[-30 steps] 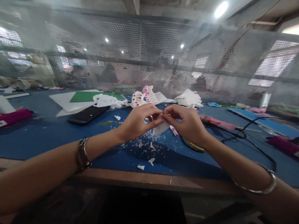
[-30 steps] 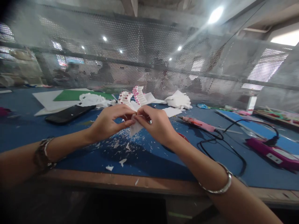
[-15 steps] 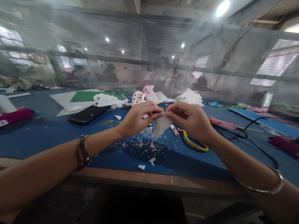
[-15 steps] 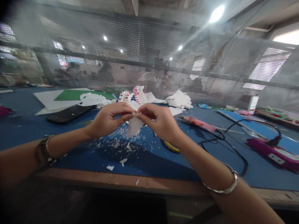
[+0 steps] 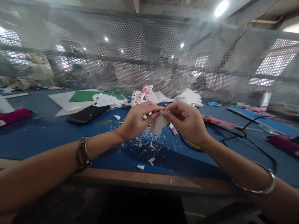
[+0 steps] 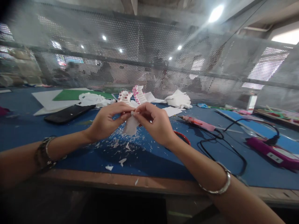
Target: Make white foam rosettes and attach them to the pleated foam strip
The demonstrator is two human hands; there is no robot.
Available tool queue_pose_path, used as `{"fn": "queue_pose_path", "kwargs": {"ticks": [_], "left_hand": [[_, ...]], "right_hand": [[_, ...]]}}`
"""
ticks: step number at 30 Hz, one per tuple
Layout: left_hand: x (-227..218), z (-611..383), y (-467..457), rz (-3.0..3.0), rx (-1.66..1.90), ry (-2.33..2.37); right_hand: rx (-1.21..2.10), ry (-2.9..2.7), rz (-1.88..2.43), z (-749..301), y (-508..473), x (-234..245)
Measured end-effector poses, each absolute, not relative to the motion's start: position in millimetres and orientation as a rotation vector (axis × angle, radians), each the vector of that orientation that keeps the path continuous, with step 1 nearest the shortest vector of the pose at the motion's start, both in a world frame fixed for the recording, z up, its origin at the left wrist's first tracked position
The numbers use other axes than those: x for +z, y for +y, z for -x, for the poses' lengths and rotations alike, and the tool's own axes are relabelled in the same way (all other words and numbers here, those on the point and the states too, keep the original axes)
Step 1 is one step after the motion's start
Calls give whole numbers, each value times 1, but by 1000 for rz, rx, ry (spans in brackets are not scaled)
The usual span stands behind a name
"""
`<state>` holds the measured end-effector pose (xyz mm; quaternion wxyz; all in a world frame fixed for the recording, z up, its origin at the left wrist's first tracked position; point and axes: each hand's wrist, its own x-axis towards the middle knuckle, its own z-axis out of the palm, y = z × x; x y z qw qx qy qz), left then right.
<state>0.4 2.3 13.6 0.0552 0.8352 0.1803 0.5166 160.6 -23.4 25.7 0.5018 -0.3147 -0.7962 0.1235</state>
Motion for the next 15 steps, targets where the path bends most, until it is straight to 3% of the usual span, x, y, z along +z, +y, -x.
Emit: {"fn": "queue_pose_path", "kwargs": {"ticks": [7, 15], "left_hand": [[8, -6, 1, -2142, 1561, 583], [10, -1, 3, -2246, 1488, 447]], "right_hand": [[215, -1954, 746, -160, -24, 24], [81, -1994, 736, -161, -25, 24]]}}
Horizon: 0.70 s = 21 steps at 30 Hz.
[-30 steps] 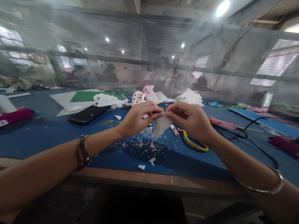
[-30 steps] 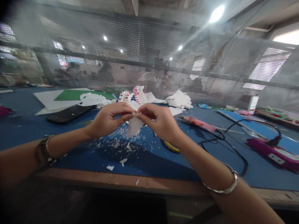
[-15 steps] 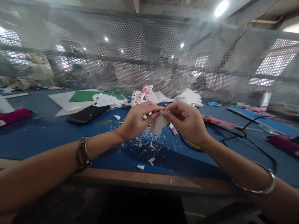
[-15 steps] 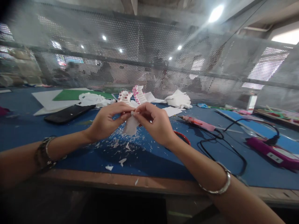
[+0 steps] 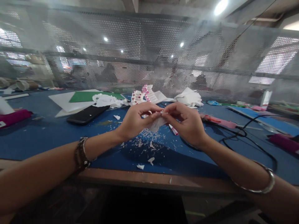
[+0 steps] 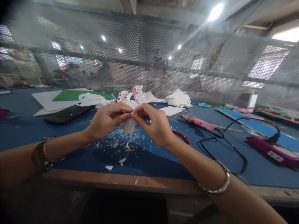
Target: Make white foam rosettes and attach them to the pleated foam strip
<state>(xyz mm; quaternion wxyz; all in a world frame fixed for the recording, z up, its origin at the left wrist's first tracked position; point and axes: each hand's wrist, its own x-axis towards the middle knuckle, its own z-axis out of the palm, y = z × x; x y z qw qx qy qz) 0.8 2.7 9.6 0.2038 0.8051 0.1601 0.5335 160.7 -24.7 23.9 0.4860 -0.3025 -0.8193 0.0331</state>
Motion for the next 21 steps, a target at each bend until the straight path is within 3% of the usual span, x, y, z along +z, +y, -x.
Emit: {"fn": "queue_pose_path", "kwargs": {"ticks": [14, 21], "left_hand": [[15, -3, 0, -2107, 1442, 544], [16, -4, 4, -1868, 1300, 516]], "right_hand": [[134, -2044, 688, -164, -22, 24], [-136, -2142, 651, -170, -28, 36]]}}
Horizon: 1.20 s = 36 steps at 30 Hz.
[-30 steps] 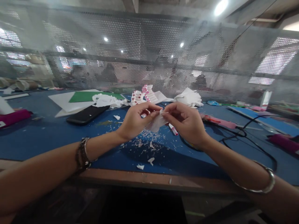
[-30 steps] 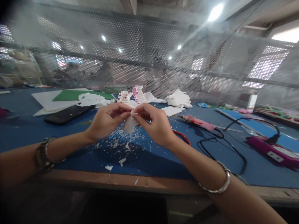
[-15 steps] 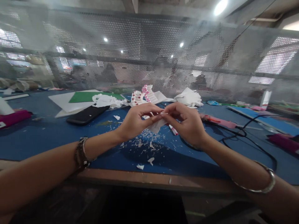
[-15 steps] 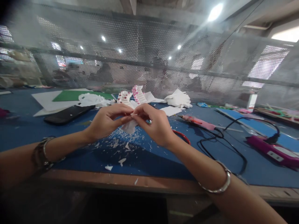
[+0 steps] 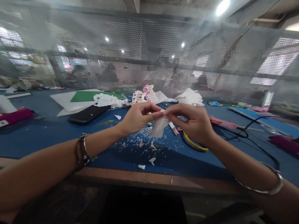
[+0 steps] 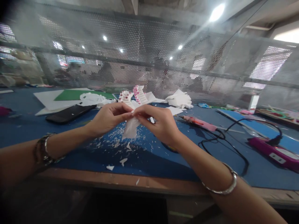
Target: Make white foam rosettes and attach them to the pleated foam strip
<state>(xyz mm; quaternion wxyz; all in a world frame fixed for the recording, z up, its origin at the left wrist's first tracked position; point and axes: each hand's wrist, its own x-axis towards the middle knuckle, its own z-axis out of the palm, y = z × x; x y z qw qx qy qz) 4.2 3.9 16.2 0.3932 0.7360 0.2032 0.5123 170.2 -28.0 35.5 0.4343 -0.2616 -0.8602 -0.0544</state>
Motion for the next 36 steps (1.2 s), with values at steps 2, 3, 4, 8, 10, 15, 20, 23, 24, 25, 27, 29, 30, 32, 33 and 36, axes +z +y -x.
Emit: {"fn": "queue_pose_path", "kwargs": {"ticks": [2, 3, 4, 8, 10, 15, 20, 23, 24, 25, 27, 29, 30, 32, 33, 36], "left_hand": [[16, -3, 5, -1853, 1264, 489], [17, -3, 6, -1851, 1257, 486], [17, -3, 6, -1852, 1257, 489], [17, -3, 5, -1889, 1265, 535], [17, -2, 5, -1918, 1251, 543], [17, -2, 5, -1904, 1235, 565], [15, -5, 7, -1807, 1228, 525], [15, -6, 6, -1756, 1216, 489], [15, -6, 6, -1749, 1216, 477], [16, -6, 6, -1746, 1222, 465], [16, -6, 5, -1759, 1237, 438], [16, -4, 6, -1803, 1261, 424], [16, -4, 6, -1838, 1274, 426], [15, -3, 7, -1925, 1305, 444], [15, -2, 7, -1973, 1324, 457], [14, -2, 7, -2125, 1367, 502]], "right_hand": [[-182, -2167, 679, -172, -30, 40], [-186, -2176, 697, -173, -31, 41], [-182, -2183, 719, -173, -31, 42], [-222, -2214, 756, -174, -32, 43], [-337, -2232, 718, -174, -32, 43], [-560, -2217, 629, -174, -31, 42], [-595, -2192, 644, -173, -30, 40], [-547, -2151, 690, -170, -31, 38], [-514, -2127, 711, -170, -31, 38], [-470, -2103, 731, -169, -31, 37], [-363, -2060, 761, -168, -30, 35], [-254, -2043, 779, -167, -29, 34], [-205, -2047, 788, -167, -28, 34], [-123, -2065, 807, -168, -25, 34], [-84, -2076, 816, -168, -24, 34], [55, -2101, 830, -168, -22, 34]]}}
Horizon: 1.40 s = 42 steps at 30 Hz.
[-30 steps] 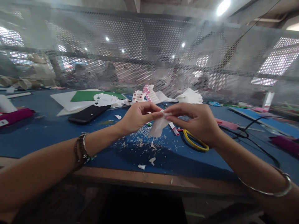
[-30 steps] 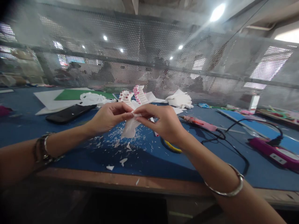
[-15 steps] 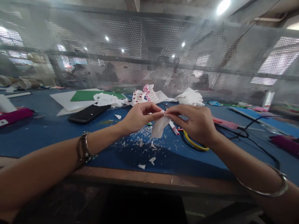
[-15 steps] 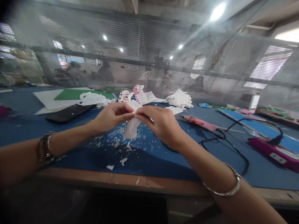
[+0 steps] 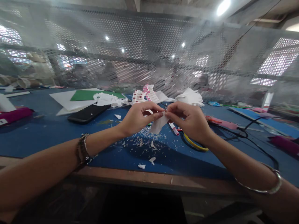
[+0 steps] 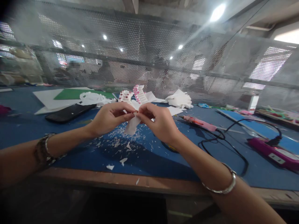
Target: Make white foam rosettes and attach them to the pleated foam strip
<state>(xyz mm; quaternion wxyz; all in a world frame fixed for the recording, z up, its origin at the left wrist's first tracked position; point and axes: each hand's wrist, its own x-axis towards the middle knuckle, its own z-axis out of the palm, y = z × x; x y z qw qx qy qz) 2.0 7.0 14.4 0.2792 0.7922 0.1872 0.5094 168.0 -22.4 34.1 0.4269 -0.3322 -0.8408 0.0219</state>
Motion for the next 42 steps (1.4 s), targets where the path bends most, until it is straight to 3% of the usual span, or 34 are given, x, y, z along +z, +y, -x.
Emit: {"fn": "queue_pose_path", "kwargs": {"ticks": [3, 12, 25, 36, 42], "left_hand": [[14, -3, 5, -2258, 1392, 524], [12, -4, -3, -2317, 1474, 468], [15, 0, -3, -2395, 1531, 476], [16, -2, 1, -2163, 1405, 397], [18, 3, 3, -2554, 1472, 458]], "right_hand": [[132, -2089, 836, -167, -22, 33], [-82, -2013, 738, -164, -24, 27], [56, -2035, 665, -163, -24, 26], [-383, -2139, 612, -170, -25, 34], [-203, -2108, 647, -169, -21, 29]]}}
